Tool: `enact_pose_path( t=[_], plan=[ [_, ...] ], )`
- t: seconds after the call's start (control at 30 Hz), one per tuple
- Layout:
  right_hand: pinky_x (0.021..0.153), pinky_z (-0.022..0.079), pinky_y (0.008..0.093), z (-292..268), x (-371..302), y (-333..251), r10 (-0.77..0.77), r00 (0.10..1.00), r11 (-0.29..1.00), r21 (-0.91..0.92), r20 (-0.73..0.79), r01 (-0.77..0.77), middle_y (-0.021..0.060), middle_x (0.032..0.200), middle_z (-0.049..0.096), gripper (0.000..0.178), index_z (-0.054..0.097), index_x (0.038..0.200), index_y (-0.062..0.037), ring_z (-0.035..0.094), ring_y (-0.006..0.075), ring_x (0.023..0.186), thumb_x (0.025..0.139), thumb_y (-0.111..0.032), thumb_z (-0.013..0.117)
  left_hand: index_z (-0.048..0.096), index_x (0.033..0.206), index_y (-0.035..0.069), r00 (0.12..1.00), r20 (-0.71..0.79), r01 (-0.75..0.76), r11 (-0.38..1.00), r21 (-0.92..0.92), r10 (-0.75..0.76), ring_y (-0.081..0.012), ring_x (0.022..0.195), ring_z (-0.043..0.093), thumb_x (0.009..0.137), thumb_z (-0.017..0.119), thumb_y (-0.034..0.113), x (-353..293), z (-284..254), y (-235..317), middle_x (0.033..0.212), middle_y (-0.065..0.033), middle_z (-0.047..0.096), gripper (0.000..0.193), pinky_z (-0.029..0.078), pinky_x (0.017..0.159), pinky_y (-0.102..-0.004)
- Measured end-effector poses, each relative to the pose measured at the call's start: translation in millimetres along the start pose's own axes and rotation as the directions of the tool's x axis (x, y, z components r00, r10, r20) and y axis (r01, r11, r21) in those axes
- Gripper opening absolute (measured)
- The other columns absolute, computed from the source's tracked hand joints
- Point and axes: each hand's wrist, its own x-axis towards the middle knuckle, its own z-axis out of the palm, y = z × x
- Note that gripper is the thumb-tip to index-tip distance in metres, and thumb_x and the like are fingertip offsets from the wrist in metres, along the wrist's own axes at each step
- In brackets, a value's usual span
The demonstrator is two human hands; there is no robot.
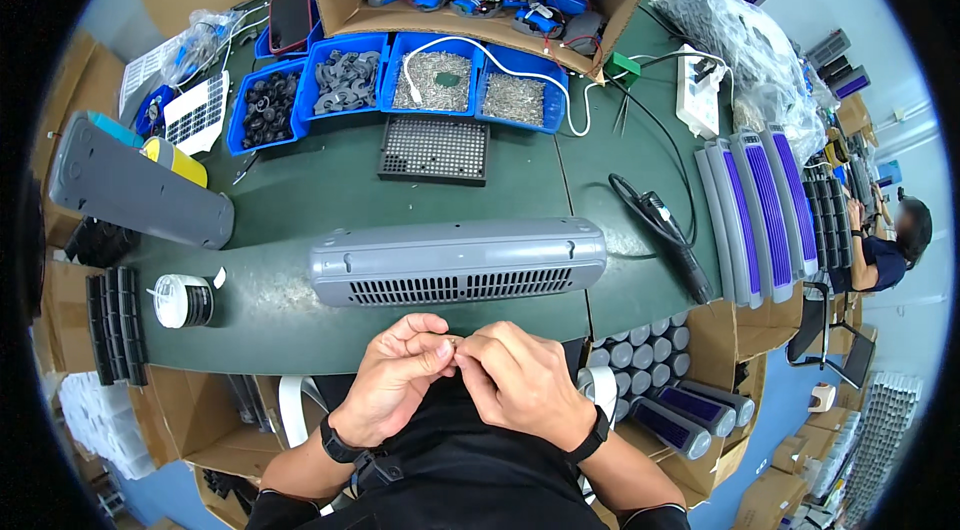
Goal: The person assembles a portable air cooler by inserting a cylindrical fan motor into the main housing and securing it with a screwdriver. They then attach the front grille and side panels, using a screwdriver to fasten the casing together. The process involves handling various components and tools on a cluttered workbench.
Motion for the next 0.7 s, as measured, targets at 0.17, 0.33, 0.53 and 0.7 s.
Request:
enact_pose_path(
  t=[0.17,0.33,0.53,0.7],
  plan=[
    [0.053,0.052,0.0326,16,1,15,0.063,0.989,0.996,-0.050,-0.134,-0.070,0.0081,0.083,0.067,0.028,0.061,0.099,-0.0041,0.068,0.0234,0.063,0.081,0.006,0.079,0.067,0.118,0.008,0.997,-0.083,-0.001,1.000,-0.021,-0.001,-0.0167,0.096,0.074,0.102,0.071,0.005,0,-2,4,0.107,-0.0086,0.077,0.017,0.059,0.087,-0.0303],
    [0.052,0.052,0.0324,28,7,24,0.085,0.983,0.985,-0.136,-0.164,-0.108,0.0078,0.084,0.067,0.023,0.063,0.097,-0.0039,0.067,0.0218,0.063,0.082,0.005,0.079,0.068,0.114,0.004,0.990,-0.078,-0.111,0.985,0.129,0.121,-0.0176,0.095,0.074,0.101,0.071,0.002,1,-10,4,0.106,-0.0103,0.077,0.013,0.061,0.085,-0.0314],
    [0.052,0.053,0.0345,35,7,28,0.069,0.984,0.966,-0.234,-0.166,-0.107,0.0086,0.083,0.068,0.023,0.065,0.098,-0.0035,0.067,0.0250,0.064,0.082,0.004,0.080,0.070,0.111,0.000,0.979,-0.090,-0.160,0.961,0.224,0.184,-0.0181,0.094,0.074,0.100,0.070,-0.001,0,-16,7,0.105,-0.0115,0.076,0.010,0.062,0.086,-0.0323],
    [0.052,0.052,0.0329,30,8,14,0.180,0.967,0.971,-0.122,-0.182,-0.204,0.0093,0.084,0.069,0.017,0.070,0.097,-0.0015,0.068,0.0215,0.065,0.085,0.003,0.081,0.067,0.119,-0.001,0.971,-0.034,-0.205,0.903,0.378,0.235,-0.0159,0.094,0.073,0.100,0.070,-0.002,-4,-24,13,0.103,-0.0103,0.076,0.020,0.061,0.087,-0.0309]
  ],
)
